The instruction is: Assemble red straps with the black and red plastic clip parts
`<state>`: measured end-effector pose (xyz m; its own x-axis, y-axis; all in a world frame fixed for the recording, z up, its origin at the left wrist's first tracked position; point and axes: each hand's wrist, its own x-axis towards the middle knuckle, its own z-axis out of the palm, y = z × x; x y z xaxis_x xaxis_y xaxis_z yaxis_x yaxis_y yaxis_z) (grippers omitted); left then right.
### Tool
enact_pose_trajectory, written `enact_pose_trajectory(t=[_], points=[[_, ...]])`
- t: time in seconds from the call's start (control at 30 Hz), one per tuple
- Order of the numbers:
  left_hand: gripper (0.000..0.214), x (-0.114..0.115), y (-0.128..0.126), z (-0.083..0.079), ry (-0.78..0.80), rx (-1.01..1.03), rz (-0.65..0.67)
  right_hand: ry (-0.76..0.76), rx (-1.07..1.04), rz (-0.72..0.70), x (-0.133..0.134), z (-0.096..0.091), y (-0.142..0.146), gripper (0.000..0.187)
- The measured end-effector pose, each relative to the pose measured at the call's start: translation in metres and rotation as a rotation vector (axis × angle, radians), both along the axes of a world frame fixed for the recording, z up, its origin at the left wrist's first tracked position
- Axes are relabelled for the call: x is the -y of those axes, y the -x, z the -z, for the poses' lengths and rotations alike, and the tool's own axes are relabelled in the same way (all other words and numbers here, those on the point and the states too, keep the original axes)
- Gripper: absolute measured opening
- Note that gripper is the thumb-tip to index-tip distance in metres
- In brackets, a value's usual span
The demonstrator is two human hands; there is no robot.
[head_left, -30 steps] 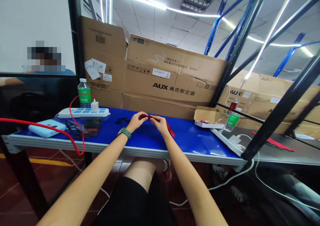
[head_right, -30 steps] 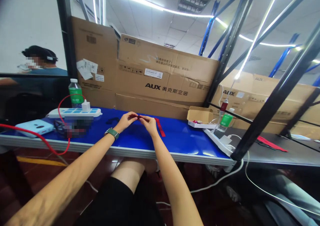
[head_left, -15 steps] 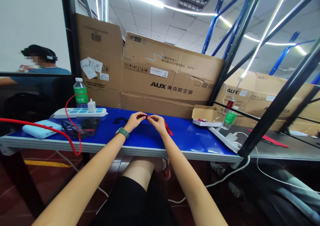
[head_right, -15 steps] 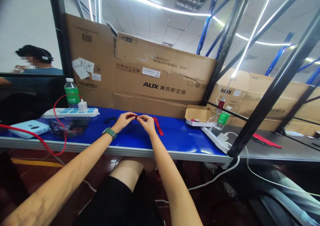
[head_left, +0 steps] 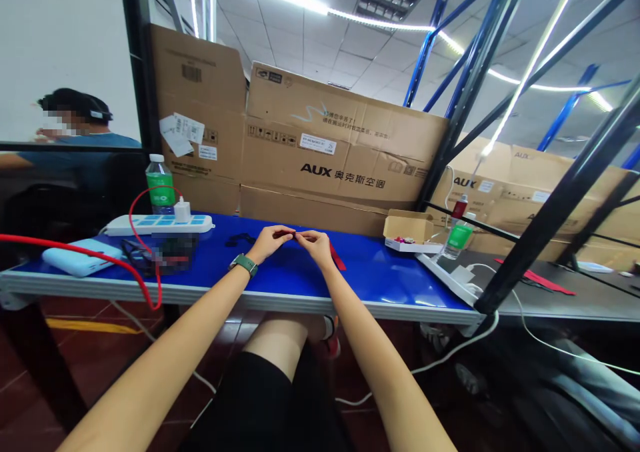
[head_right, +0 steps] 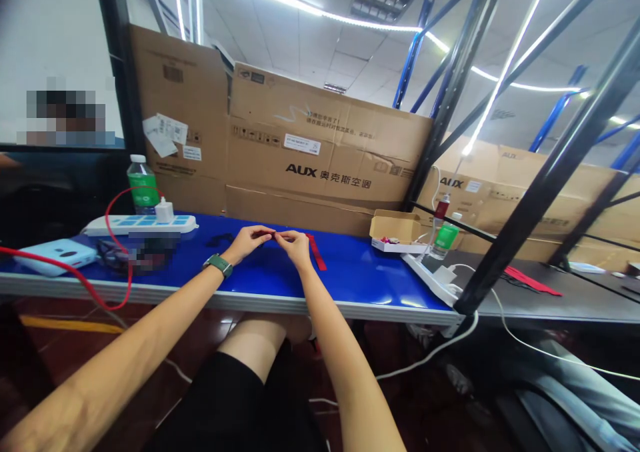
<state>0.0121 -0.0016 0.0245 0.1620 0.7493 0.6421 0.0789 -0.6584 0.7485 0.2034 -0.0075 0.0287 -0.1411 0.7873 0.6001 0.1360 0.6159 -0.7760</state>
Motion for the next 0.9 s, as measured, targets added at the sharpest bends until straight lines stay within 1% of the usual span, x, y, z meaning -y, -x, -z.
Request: enact_pose_trajectory(t=[0.1, 0.23, 0.43, 0.6, 0.7, 0.9], points=[[0.040, 0.0007, -0.0006, -0.0001, -0.010, 0.012, 0.013, -0.042, 0.018, 0.029, 0.0029, -0.0011, 0.0009, 0.035], [0.041, -0.0014, -0.0012, 0.0007, -0.003, 0.042, -0.005, -0.078, 0.048, 0.072, 0.0069, -0.0030, 0.0038, 0.031], [0.043, -0.0027, -0.0020, 0.0011, 0.006, 0.052, 0.002, -0.101, 0.052, 0.082, 0.0062, -0.0033, 0.0075, 0.028], [0.042, 0.0024, -0.0035, -0.0004, 0.006, 0.031, 0.007, -0.062, 0.056, 0.101, 0.0042, -0.0027, 0.0057, 0.030], [0.044, 0.0050, -0.0046, -0.0013, 0.009, 0.029, -0.003, -0.019, 0.014, 0.105, 0.0025, -0.0029, 0.0037, 0.031], [0.050, 0.0027, -0.0032, -0.0011, 0.035, 0.055, 0.042, 0.029, -0.070, 0.014, -0.0011, -0.0027, 0.0033, 0.032]])
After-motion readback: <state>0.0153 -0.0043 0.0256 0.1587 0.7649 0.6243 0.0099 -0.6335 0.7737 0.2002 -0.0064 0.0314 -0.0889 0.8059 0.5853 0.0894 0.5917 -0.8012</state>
